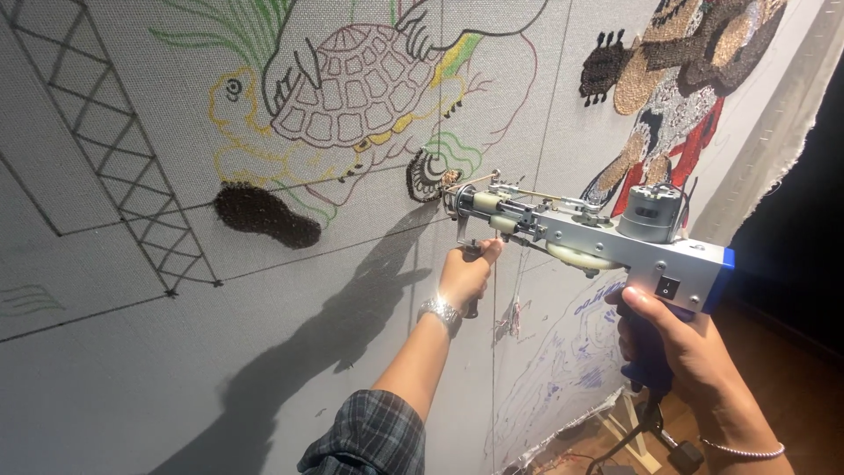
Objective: Use a tufting gun to create a rug on a stretched canvas.
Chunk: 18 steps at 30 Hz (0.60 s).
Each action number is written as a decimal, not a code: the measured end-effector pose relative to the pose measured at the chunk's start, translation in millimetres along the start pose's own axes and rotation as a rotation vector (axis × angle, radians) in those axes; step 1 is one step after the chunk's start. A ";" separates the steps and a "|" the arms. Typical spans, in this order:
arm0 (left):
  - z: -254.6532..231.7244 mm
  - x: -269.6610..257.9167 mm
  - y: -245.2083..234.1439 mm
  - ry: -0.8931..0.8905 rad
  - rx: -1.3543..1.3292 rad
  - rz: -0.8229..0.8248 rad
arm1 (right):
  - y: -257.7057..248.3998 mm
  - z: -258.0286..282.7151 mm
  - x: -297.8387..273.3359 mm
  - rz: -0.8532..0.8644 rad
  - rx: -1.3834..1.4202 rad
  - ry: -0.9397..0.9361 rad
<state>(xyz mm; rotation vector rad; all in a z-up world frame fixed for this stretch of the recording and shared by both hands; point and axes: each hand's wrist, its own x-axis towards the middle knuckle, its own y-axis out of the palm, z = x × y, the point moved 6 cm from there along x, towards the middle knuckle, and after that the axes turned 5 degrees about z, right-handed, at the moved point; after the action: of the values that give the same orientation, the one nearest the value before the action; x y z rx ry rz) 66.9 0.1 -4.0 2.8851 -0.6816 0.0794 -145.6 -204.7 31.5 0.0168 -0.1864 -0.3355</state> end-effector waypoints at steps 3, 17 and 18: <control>-0.8 0.6 -1.5 -0.012 0.015 -0.003 | 1.7 -0.2 3.2 0.022 0.007 -0.033; 0.3 22.8 -28.9 0.003 0.077 -0.072 | 38.3 10.6 0.4 0.000 -0.048 0.006; -0.7 24.1 -31.7 0.013 0.076 -0.082 | 41.2 11.4 2.4 0.023 -0.052 -0.039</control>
<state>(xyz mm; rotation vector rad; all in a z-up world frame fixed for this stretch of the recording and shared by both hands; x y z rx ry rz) 102.6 17.5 -6.2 2.9779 -0.5699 0.1149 -132.0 -166.4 45.1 -0.0434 -0.2161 -0.3173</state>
